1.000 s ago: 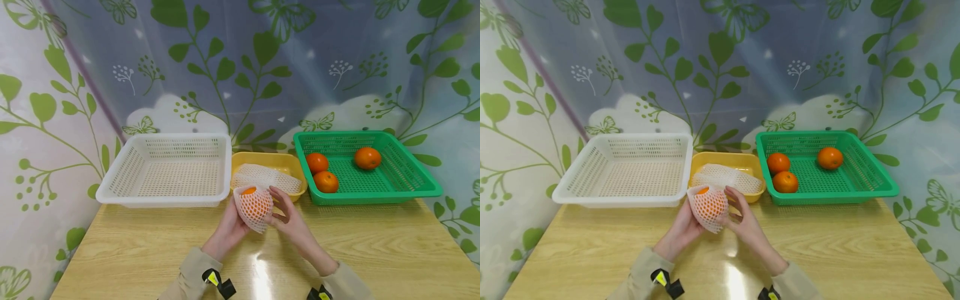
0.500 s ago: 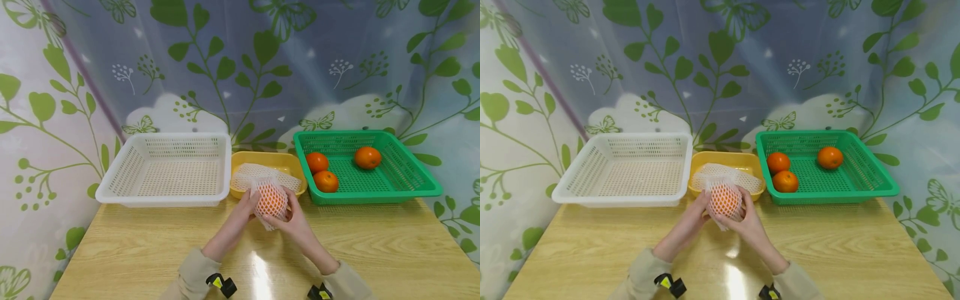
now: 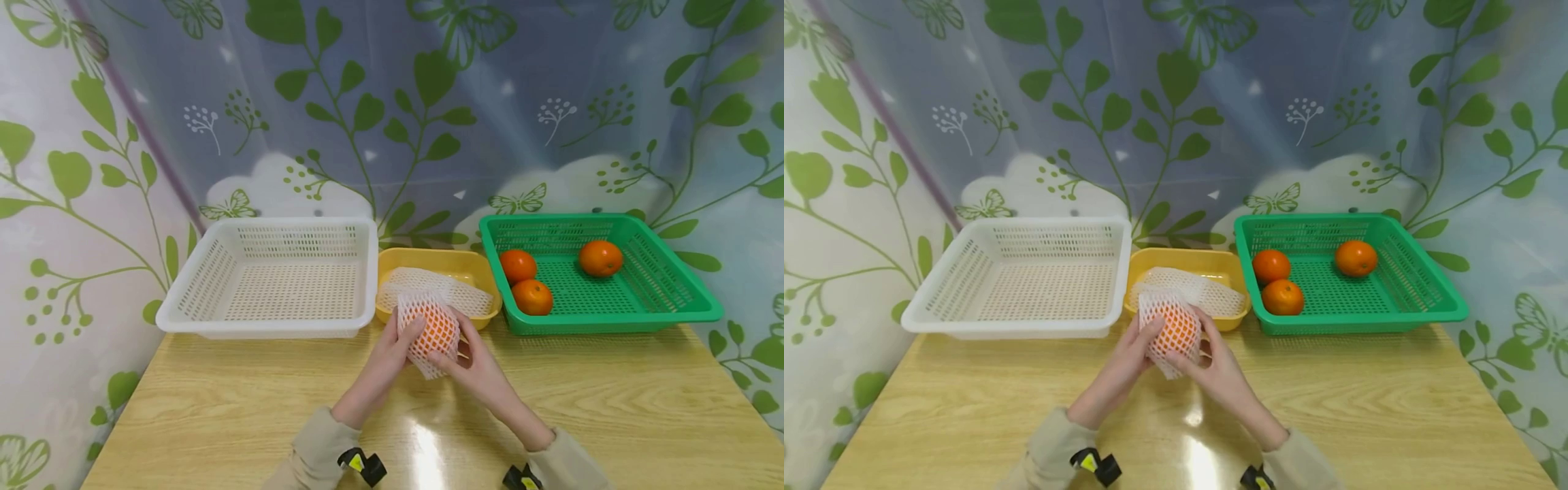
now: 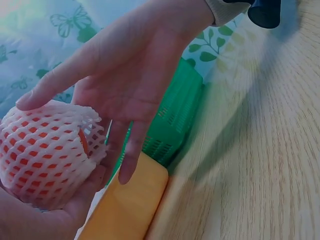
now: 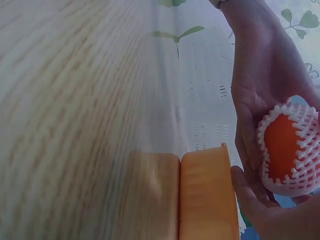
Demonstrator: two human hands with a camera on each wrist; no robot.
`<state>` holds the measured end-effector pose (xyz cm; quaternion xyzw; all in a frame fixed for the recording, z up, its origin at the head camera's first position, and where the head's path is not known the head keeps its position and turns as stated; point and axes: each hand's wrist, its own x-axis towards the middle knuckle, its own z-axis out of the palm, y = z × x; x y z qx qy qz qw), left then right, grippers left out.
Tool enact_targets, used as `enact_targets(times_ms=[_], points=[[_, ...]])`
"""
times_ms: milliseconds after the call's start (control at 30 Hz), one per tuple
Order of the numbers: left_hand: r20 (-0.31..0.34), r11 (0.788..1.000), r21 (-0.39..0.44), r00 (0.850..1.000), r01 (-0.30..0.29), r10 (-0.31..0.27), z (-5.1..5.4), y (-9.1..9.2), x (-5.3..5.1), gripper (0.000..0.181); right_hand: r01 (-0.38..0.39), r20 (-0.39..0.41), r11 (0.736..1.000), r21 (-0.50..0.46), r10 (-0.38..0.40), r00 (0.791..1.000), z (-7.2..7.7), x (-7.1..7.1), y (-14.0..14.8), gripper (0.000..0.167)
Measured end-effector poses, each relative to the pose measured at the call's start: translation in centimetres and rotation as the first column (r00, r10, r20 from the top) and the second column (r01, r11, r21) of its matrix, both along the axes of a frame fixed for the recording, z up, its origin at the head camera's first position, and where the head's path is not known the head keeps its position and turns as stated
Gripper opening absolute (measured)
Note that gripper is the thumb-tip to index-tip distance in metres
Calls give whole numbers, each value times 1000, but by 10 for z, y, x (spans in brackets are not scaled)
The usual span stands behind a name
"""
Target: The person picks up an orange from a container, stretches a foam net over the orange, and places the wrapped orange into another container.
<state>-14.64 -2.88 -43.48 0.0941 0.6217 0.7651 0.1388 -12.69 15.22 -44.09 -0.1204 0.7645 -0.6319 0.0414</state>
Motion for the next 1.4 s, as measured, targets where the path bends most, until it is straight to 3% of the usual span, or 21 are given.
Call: enact_targets(times_ms=[300, 433, 567, 800, 1033, 1167, 1267, 1400], points=[[-31, 999, 2, 999, 33, -33, 3, 2, -1, 72, 27, -3, 1000, 11, -27, 1000, 3, 0, 2, 71], [-51, 999, -26, 998, 32, -33, 5, 0, -1, 73, 15, -23, 1000, 14, -15, 1000, 3, -1, 2, 71], [-99, 997, -80, 995, 20, -28, 14, -4, -2, 74, -4, -38, 1000, -6, 4, 999, 6, -4, 3, 72], [-223, 992, -114, 975, -46, 19, 36, -17, -7, 71, -22, -165, 999, -36, 16, 986, 23, -11, 10, 75], [-300, 976, -124, 944, -178, 134, 57, -53, -26, 65, 83, -224, 996, 15, -78, 972, 40, -27, 39, 51], [-288, 937, -184, 927, -298, 239, 61, -77, -43, 66, 179, -234, 977, 116, -148, 961, 47, -40, 58, 46], [-274, 889, -262, 912, -376, 305, 59, -93, -57, 73, 249, -250, 953, 169, -203, 947, 50, -50, 74, 45], [-269, 767, -469, 898, -438, 348, 53, -107, -68, 86, 313, -282, 927, 209, -249, 926, 49, -62, 90, 44]])
